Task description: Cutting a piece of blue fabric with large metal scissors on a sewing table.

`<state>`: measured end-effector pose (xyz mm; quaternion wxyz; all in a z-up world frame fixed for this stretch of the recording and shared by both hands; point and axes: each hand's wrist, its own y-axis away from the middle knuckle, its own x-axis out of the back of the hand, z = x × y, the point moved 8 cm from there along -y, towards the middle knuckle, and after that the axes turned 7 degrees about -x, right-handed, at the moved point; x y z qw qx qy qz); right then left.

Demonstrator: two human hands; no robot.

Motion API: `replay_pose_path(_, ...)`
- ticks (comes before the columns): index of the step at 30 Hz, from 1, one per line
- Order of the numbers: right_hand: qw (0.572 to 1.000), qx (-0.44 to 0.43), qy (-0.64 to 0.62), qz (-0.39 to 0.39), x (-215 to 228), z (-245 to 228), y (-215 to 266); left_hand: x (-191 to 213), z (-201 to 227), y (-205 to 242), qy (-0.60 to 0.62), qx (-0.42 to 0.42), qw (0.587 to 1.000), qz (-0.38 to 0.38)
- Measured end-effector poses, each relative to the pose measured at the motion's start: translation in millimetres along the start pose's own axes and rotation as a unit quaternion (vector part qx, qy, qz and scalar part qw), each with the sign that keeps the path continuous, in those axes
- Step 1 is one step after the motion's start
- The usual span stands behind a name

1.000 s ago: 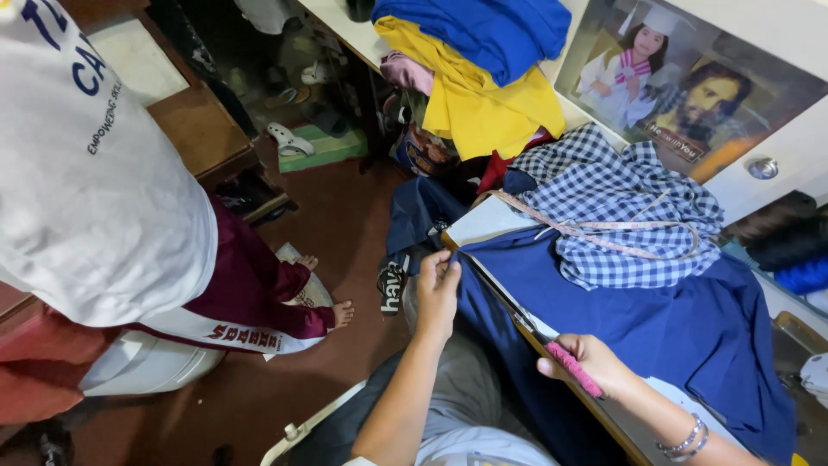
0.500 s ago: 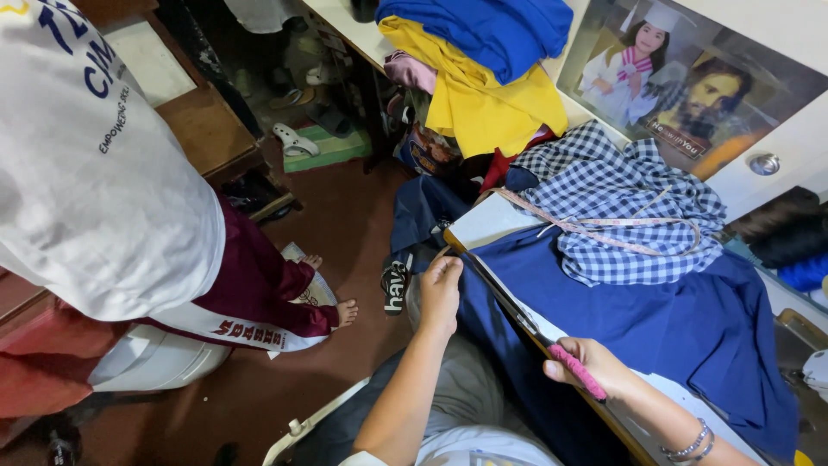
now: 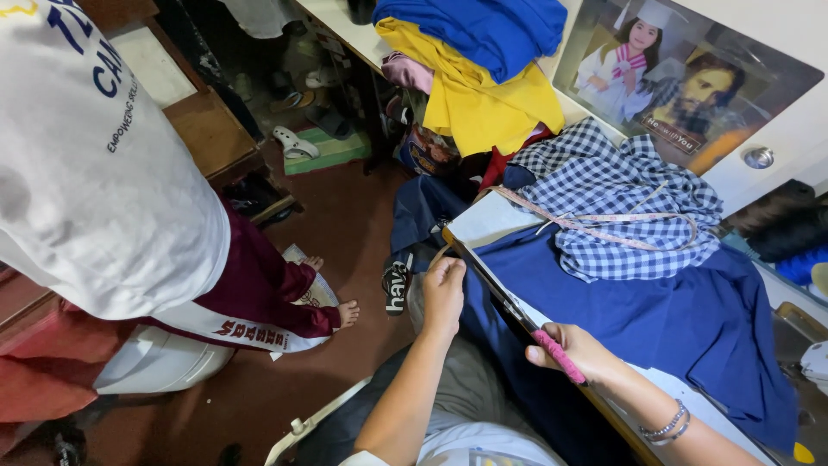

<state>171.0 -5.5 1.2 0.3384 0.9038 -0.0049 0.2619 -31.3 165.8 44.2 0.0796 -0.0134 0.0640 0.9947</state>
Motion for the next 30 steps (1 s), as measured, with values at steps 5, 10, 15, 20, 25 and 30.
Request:
replay_pose_path(5, 1.000, 0.002, -0.004, 0.005, -1.3, -9.6, 4.7, -0.7, 1.9, -1.8, -0.006, -0.009, 1.000, 0.000)
replay_pose_path(10, 0.998, -0.017, -0.035, 0.040, 0.7, -17.6, 15.0, -1.3, 6.7, 1.3, -0.005, 0.004, 1.000, 0.002)
replay_pose_path(15, 0.996, -0.019, -0.037, 0.078, -2.1, -5.1, 4.9, -3.1, -14.8, -0.4, -0.005, -0.015, 1.000, 0.026)
replay_pose_path(20, 0.989, -0.059, 0.008, 0.137, 27.4, -28.6, 51.5, 23.0, 28.7, 28.2, -0.026, -0.037, 0.998, 0.051)
replay_pose_path(25, 0.923, -0.144, 0.280, 0.220, 67.6, 1.6, 108.8, 52.9, 6.4, 21.2, -0.212, -0.144, 0.965, -0.054)
replay_pose_path(30, 0.896, -0.253, 0.292, 0.219, 103.1, 9.5, 154.8, 72.9, -4.9, 38.9, -0.237, -0.068, 0.961, -0.122)
